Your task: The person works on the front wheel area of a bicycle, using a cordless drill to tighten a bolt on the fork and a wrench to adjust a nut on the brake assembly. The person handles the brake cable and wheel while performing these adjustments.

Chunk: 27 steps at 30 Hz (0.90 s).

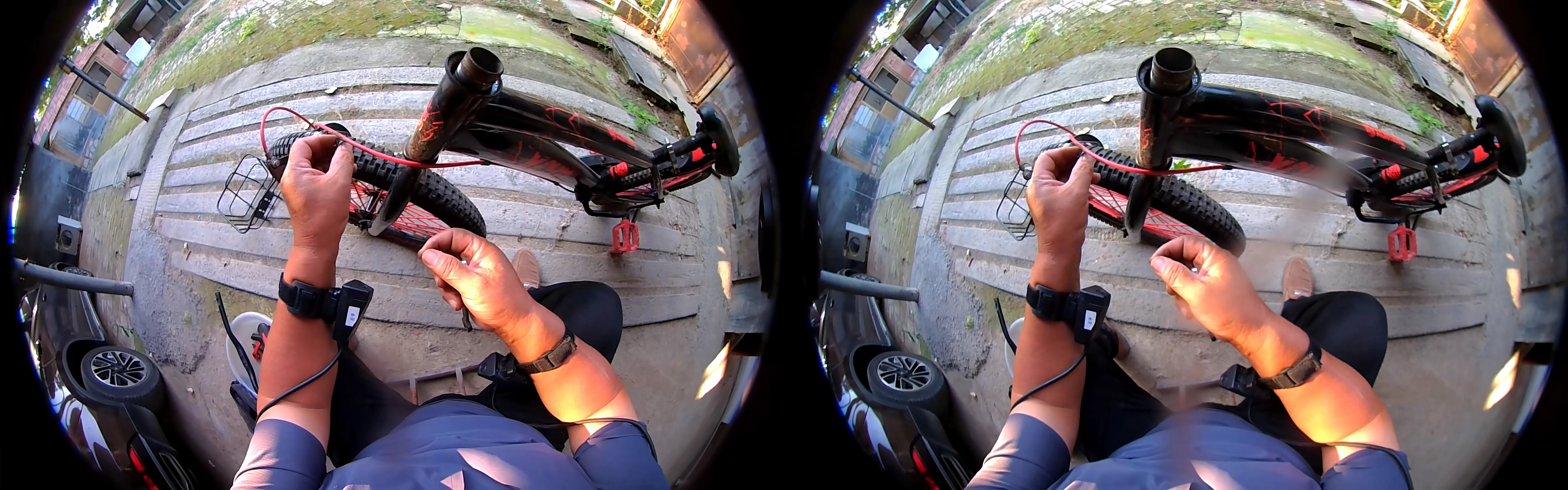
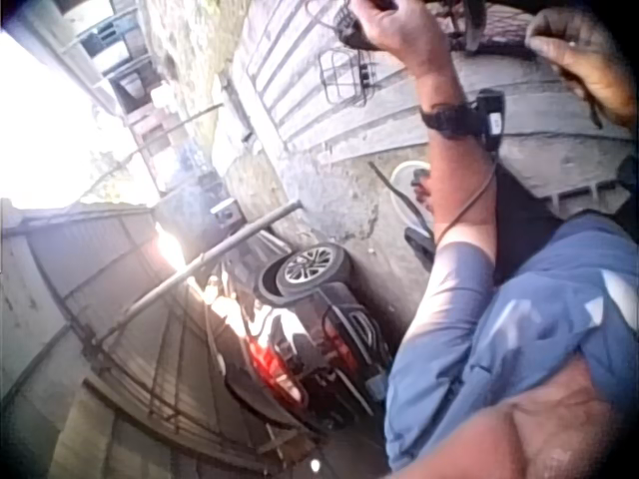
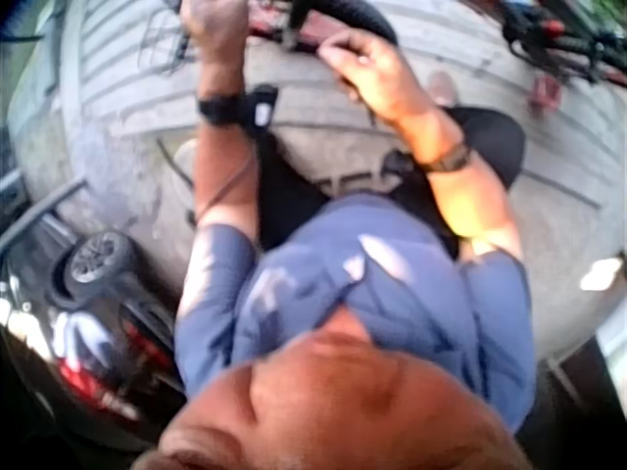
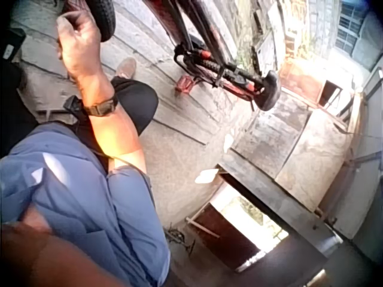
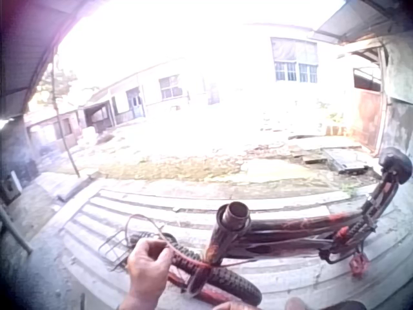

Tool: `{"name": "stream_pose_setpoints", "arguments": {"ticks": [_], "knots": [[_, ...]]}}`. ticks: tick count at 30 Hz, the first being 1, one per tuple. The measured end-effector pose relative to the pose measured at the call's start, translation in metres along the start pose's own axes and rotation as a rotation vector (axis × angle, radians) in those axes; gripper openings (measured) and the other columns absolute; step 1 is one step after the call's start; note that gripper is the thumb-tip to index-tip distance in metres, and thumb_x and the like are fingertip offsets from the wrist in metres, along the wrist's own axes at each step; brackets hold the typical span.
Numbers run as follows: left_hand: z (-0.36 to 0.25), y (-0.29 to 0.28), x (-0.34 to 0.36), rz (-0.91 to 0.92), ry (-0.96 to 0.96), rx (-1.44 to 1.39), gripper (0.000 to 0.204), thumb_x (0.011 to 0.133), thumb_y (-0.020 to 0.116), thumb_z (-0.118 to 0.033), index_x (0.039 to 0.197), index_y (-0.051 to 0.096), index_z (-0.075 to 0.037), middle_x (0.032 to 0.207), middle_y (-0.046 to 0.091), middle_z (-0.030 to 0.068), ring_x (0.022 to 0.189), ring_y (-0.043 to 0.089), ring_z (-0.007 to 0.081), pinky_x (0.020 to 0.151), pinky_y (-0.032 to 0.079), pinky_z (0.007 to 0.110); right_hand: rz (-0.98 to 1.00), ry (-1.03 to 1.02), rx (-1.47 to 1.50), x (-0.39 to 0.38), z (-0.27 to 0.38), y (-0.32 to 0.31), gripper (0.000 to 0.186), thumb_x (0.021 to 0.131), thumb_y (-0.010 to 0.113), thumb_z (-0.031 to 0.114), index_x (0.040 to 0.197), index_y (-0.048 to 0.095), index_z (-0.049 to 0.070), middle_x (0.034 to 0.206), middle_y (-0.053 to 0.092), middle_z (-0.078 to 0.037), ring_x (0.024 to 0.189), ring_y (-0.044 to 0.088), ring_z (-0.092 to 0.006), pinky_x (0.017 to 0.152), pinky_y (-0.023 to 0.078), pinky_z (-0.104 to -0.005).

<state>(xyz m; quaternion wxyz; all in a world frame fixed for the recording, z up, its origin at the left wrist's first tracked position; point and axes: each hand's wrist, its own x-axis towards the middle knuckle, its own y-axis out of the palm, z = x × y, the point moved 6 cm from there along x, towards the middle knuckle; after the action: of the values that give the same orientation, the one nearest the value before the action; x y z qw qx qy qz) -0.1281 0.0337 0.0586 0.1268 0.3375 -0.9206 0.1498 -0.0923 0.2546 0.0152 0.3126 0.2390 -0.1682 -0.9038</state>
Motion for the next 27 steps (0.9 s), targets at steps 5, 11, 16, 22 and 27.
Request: {"name": "stream_pose_setpoints", "arguments": {"ticks": [5,11,16,22,27], "knots": [[-0.0025,-0.0009,-0.0025,0.007,-0.038,-0.021,0.017,0.095,0.068,-0.011,0.105,0.063,0.001,0.091,0.068,0.0055,0.073,0.065,0.0088,0.061,0.05,0.021,0.005,0.004,-0.009,0.0001,0.0007,0.0013,0.012,0.099,0.063,0.019,0.103,0.064,0.008,0.073,0.055,0.003,0.055,0.046,-0.0045,0.048,0.038,-0.0194],[0.0017,-0.0007,-0.0014,-0.003,-0.052,-0.046,0.017,0.095,0.067,-0.011,0.105,0.062,0.001,0.092,0.067,0.0054,0.073,0.065,0.0087,0.062,0.05,0.021,0.031,0.015,-0.029,0.0008,-0.0016,-0.0001,0.013,0.098,0.065,0.022,0.102,0.064,0.01,0.077,0.055,0.005,0.062,0.048,-0.0028,0.052,0.04,-0.0193],[0.0022,0.0033,-0.0004,-0.051,-0.035,-0.081,0.016,0.095,0.067,-0.01,0.104,0.06,0.001,0.091,0.066,0.0055,0.073,0.064,0.0091,0.064,0.051,0.021,0.031,0.011,-0.04,0.0,-0.0006,0.0007,0.012,0.098,0.064,0.022,0.102,0.064,0.01,0.077,0.055,0.005,0.062,0.049,-0.003,0.052,0.04,-0.0196],[0.0017,0.0049,-0.0016,-0.049,0.089,0.021,0.01,0.096,0.065,-0.007,0.1,0.058,-0.003,0.085,0.063,0.0021,0.071,0.06,0.0067,0.064,0.049,0.021,0.034,0.011,-0.045,-0.0007,-0.0014,0.0006,0.012,0.098,0.064,0.021,0.102,0.063,0.009,0.075,0.054,0.005,0.06,0.047,-0.0031,0.051,0.039,-0.0194],[-0.0037,0.0036,-0.0043,-0.052,0.255,0.173,0.006,0.095,0.065,-0.005,0.1,0.062,-0.004,0.082,0.062,-0.0005,0.072,0.058,0.0059,0.065,0.049,0.022,0.047,0.01,-0.038,-0.0011,-0.0014,0.0008,0.013,0.098,0.064,0.021,0.103,0.063,0.009,0.075,0.053,0.005,0.059,0.046,-0.0029,0.051,0.038,-0.0191]]}}
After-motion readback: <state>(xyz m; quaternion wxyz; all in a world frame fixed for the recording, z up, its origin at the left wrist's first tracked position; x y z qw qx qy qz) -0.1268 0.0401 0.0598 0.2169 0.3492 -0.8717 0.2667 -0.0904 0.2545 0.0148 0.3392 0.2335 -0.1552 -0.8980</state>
